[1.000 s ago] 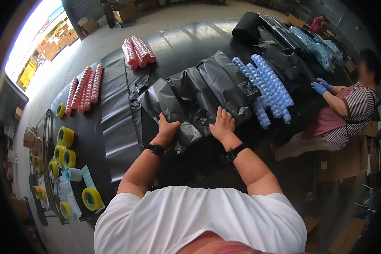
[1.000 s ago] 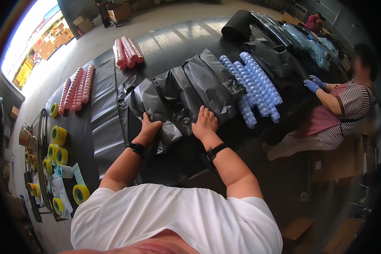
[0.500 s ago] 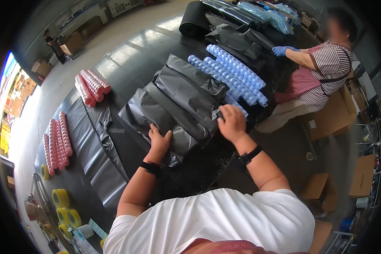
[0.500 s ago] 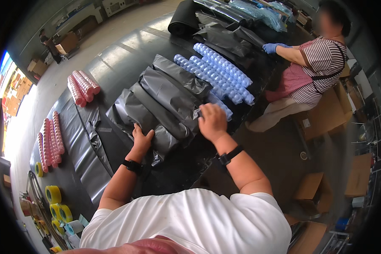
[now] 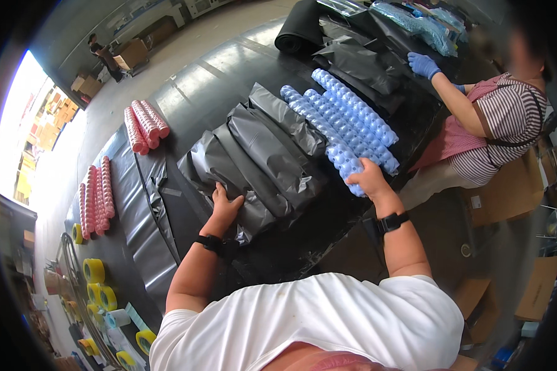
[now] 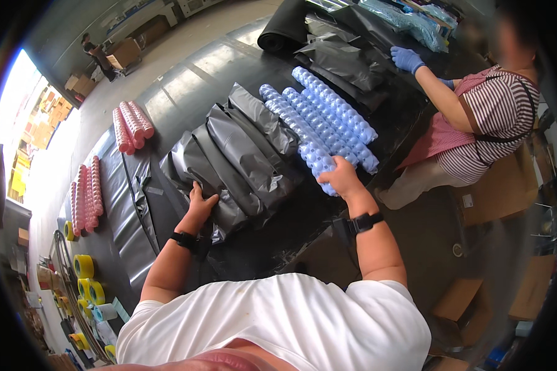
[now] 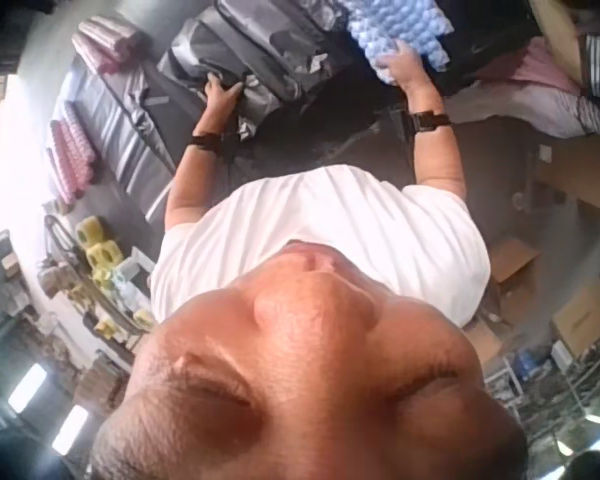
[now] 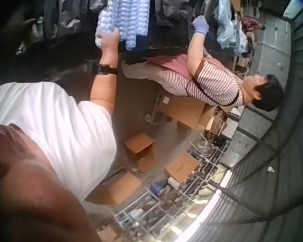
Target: Wrapping blue and pink foam rollers in grey plastic sheets.
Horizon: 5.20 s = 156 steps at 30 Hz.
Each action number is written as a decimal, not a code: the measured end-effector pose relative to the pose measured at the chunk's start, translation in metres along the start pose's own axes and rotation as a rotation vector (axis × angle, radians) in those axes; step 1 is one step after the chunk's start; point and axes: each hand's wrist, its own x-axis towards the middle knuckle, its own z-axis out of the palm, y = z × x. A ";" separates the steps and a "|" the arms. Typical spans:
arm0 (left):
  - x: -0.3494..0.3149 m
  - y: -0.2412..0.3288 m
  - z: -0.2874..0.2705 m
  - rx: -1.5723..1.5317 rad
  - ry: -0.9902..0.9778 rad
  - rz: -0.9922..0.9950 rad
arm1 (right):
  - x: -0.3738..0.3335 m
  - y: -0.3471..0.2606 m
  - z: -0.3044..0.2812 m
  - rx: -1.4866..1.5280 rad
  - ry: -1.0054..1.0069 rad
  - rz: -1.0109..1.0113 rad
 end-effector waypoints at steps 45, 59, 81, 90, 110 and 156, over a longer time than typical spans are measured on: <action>-0.320 -0.224 -0.224 0.683 0.192 -0.161 | -0.163 0.001 0.215 -1.218 -0.458 -0.266; -0.347 -0.187 -0.179 0.737 -0.105 0.183 | -0.167 0.024 0.227 -1.185 -0.396 -0.415; -0.227 -0.104 -0.072 0.722 -0.053 0.260 | -0.190 0.033 0.186 -0.747 -0.382 -0.317; -0.250 -0.063 -0.095 0.623 -0.146 0.157 | -0.210 0.039 0.142 -0.714 -0.395 -0.281; -0.216 -0.107 -0.107 0.280 0.060 -0.059 | -0.212 0.016 0.137 -0.846 -0.717 -0.518; -0.231 -0.078 -0.051 0.025 0.522 -0.117 | -0.217 0.031 0.163 0.163 -1.017 0.692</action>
